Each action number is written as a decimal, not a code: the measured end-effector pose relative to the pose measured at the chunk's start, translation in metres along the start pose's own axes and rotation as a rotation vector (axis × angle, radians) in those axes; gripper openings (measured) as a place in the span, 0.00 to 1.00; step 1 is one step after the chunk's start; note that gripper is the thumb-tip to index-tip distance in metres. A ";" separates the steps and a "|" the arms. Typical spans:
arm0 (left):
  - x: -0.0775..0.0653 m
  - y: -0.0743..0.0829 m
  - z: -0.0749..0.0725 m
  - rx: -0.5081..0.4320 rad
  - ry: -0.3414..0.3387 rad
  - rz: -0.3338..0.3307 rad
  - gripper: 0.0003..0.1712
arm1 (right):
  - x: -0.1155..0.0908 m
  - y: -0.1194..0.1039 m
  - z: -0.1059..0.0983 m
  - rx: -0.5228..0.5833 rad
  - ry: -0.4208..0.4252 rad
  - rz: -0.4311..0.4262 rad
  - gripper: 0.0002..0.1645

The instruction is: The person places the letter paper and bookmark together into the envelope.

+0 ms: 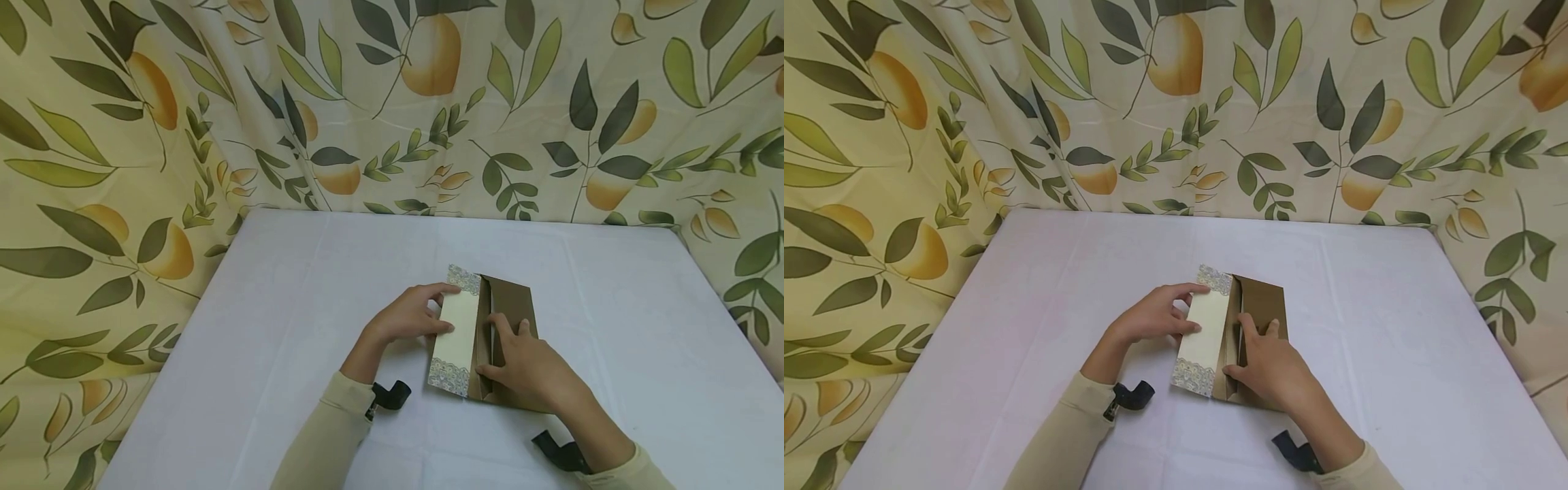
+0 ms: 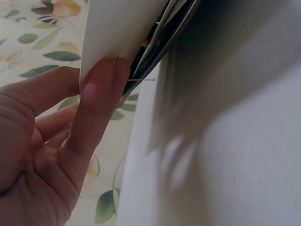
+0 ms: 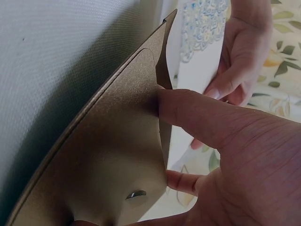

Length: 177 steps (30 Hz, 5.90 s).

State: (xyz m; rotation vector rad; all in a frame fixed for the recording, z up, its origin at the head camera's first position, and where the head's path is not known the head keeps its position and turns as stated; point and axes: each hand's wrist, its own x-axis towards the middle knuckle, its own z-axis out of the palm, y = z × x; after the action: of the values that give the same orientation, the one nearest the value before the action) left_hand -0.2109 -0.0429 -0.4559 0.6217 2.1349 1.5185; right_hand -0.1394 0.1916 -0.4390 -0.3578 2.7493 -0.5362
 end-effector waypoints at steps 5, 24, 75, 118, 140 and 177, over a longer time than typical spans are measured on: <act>0.002 0.000 0.003 0.047 0.020 -0.009 0.39 | 0.001 0.000 0.000 -0.003 0.003 -0.004 0.53; 0.011 -0.003 0.015 0.216 0.102 -0.051 0.40 | 0.001 -0.001 -0.001 0.004 0.004 -0.009 0.50; 0.017 -0.002 0.030 0.284 0.129 -0.089 0.40 | 0.001 -0.002 -0.001 -0.001 -0.028 0.001 0.42; 0.017 -0.001 0.042 0.154 0.011 -0.083 0.40 | 0.001 -0.003 -0.003 -0.007 -0.042 0.019 0.48; 0.020 -0.003 0.055 0.053 0.073 -0.074 0.39 | 0.001 -0.006 -0.006 0.010 -0.062 0.022 0.49; 0.024 -0.008 0.072 0.023 0.063 -0.042 0.45 | -0.002 -0.008 -0.002 0.022 -0.048 -0.020 0.48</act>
State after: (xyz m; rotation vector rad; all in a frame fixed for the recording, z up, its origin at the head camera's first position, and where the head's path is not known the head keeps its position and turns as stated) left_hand -0.1883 0.0227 -0.4871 0.5398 2.2018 1.5116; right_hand -0.1371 0.1858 -0.4333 -0.3880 2.6942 -0.5552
